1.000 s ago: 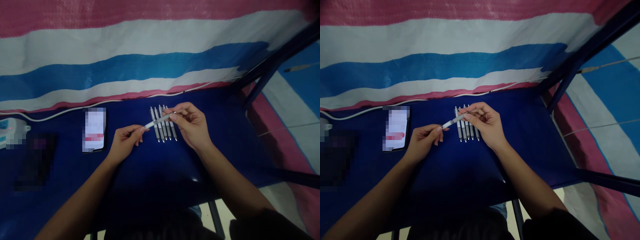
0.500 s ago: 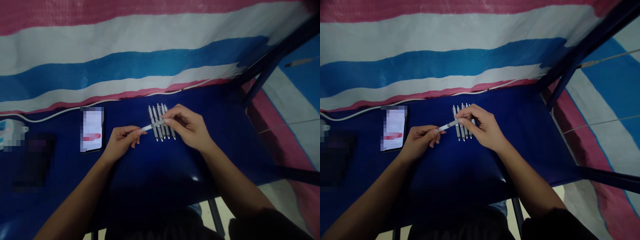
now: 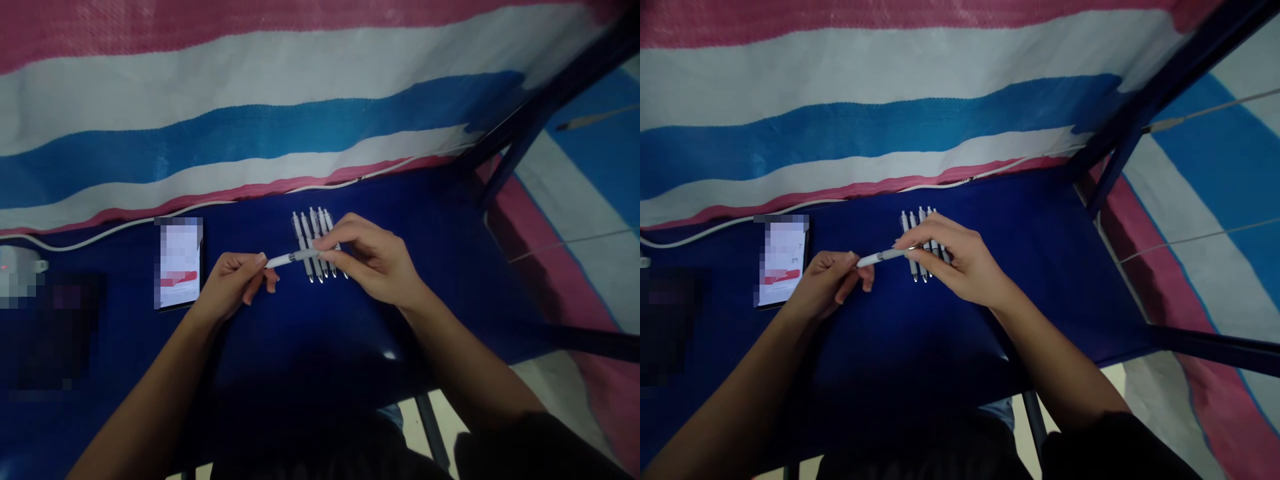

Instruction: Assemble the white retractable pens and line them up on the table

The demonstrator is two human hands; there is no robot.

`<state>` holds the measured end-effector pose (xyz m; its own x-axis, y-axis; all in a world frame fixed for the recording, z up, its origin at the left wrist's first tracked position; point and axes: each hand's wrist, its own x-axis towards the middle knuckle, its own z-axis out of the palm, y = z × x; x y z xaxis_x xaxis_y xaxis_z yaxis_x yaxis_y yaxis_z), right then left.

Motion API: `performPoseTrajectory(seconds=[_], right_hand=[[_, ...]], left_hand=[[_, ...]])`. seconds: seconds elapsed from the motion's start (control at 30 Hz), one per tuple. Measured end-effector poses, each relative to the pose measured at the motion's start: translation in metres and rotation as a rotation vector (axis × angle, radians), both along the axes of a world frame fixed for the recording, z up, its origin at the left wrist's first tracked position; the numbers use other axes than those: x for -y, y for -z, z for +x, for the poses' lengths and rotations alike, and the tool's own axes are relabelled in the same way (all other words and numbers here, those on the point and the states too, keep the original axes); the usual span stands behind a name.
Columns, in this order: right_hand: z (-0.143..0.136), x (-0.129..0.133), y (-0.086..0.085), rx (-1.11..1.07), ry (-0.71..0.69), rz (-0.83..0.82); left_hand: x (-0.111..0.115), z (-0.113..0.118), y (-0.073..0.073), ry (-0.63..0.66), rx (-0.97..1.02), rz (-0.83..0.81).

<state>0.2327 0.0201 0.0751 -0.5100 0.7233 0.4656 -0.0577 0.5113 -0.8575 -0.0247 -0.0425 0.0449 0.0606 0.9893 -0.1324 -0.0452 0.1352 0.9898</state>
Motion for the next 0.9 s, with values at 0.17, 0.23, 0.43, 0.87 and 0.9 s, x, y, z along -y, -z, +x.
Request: performPoseTrajectory(seconds=[0.17, 0.23, 0.43, 0.87, 0.9], right_hand=[[-0.001, 0.0, 0.005, 0.067, 0.088, -0.052], [-0.001, 0.0, 0.009, 0.134, 0.137, -0.09], [0.001, -0.004, 0.011, 0.159, 0.088, -0.166], [0.012, -0.014, 0.002, 0.328, 0.009, -0.258], [0.013, -0.014, 0.002, 0.366, 0.035, -0.253]], left_hand=[[-0.001, -0.002, 0.004, 0.004, -0.059, 0.037], [0.0, 0.0, 0.007, -0.019, -0.107, 0.041], [0.002, 0.008, 0.01, -0.176, -0.122, 0.041], [0.006, 0.019, -0.003, -0.218, -0.17, 0.087], [0.006, 0.019, -0.003, -0.206, -0.174, 0.093]])
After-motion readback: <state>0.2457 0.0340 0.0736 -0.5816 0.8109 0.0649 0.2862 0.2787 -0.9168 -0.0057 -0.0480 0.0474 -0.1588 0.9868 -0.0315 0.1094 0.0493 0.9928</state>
